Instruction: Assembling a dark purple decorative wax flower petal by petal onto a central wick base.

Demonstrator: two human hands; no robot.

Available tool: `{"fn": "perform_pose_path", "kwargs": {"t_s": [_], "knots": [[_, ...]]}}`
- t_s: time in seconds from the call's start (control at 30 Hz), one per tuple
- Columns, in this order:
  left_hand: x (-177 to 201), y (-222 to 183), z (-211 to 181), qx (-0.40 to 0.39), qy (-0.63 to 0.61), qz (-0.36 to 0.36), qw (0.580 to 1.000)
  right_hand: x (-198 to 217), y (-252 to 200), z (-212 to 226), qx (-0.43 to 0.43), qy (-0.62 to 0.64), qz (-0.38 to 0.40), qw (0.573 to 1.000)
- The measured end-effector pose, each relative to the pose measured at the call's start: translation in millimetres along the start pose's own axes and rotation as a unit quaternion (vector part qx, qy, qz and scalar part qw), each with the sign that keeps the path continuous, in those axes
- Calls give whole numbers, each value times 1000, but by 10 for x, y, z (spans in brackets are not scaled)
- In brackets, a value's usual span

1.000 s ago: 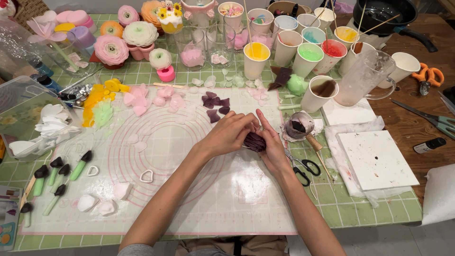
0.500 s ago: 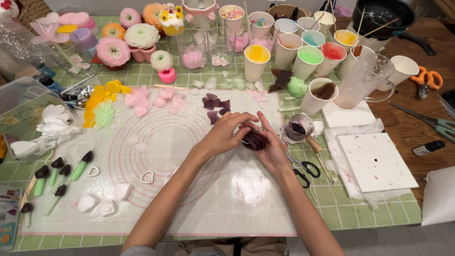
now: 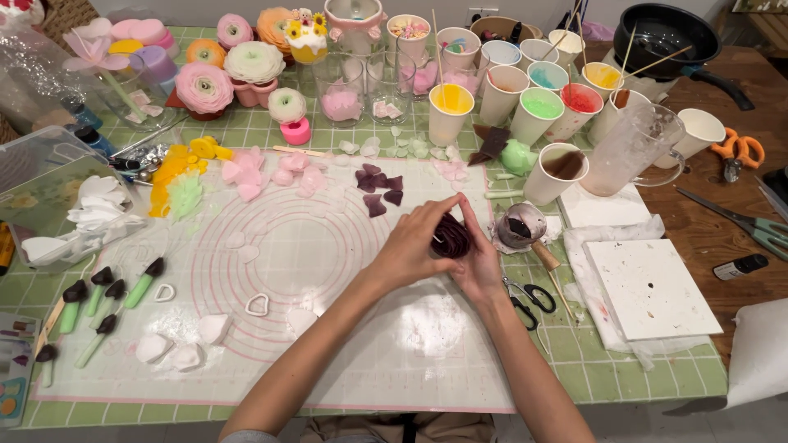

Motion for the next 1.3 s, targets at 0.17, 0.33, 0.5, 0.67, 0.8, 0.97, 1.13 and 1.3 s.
{"fn": "perform_pose_path", "kwargs": {"t_s": [0.17, 0.33, 0.5, 0.67, 0.8, 0.97, 1.13, 1.3], "knots": [[-60, -18, -2, -10, 51, 29, 998, -403, -77, 62, -41, -28, -72, 996], [-33, 22, -103, -16, 127, 129, 983, -520, -103, 39, -107, -49, -69, 991], [266, -76, 440, 5, -95, -30, 995, -382, -50, 8, -101, 22, -38, 994], [532, -323, 1423, 129, 143, -70, 979, -489, -46, 88, -87, 18, -6, 996], [447, -399, 1469, 99, 240, -5, 966, -493, -74, 80, -87, 25, 2, 996], [403, -309, 1633, 96, 192, -6, 977, -471, -75, 100, -88, 11, -31, 996], [387, 290, 1324, 121, 14, -53, 991, -412, -46, 59, -82, 3, -17, 996], [-228, 1110, 683, 11, -82, 5, 997, -304, 7, -44, -102, 28, -26, 994]]}}
Point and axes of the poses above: each hand's wrist, its own y-axis towards the middle knuckle, its own x-axis out of the back of the hand, z = x × y, the point moved 7 cm from there along y, towards the middle knuckle, and after that the axes turned 13 degrees about -x, right-handed, at the moved point
